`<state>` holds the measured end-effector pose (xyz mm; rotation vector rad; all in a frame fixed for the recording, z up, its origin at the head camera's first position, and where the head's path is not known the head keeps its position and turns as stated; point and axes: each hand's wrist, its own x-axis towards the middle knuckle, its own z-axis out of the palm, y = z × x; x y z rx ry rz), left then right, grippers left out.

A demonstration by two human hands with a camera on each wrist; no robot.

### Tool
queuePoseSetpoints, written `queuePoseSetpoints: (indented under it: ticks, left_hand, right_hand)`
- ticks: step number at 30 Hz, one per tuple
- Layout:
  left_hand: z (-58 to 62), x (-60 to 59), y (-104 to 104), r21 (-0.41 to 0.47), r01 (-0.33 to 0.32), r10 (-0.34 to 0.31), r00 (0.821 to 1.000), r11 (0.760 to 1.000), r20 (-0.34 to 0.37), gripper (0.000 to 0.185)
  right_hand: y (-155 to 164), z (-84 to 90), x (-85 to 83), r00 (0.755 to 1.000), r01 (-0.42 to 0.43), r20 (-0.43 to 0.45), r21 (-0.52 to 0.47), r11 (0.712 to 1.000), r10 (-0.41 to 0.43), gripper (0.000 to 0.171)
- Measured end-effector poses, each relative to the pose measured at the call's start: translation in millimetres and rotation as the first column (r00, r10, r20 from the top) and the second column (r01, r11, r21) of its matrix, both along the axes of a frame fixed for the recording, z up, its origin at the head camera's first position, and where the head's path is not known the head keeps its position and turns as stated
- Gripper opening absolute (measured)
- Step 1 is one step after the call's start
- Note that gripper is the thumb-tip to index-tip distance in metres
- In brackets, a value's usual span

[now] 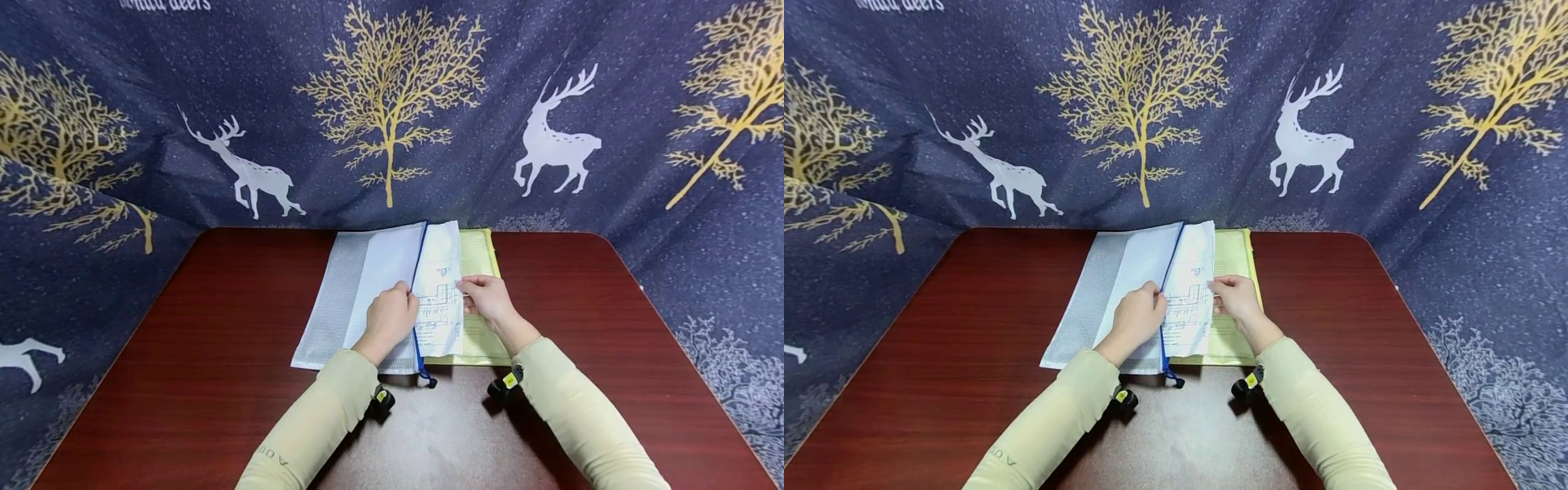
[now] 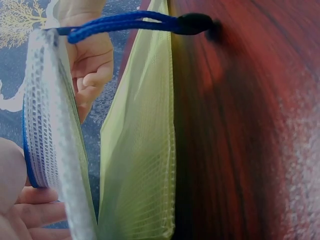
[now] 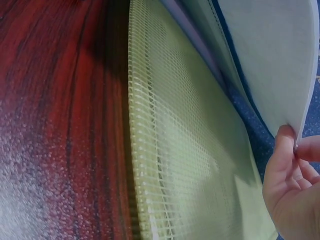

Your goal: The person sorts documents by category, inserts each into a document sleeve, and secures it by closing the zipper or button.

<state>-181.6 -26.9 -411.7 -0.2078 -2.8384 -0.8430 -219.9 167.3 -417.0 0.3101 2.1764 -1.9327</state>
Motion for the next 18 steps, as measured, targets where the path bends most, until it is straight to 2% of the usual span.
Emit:
queuePoseSetpoints:
  ticks: [18]
  left_hand:
    - [-0.2, -0.2, 0.4, 0.004, 0.012, -0.012, 1.0, 1.0, 0.005, 0.018]
  right_hand:
    - [-7.2, 3.6, 0.2, 1.0, -0.007, -0.01, -0.018, 1.0, 0.007, 0.033]
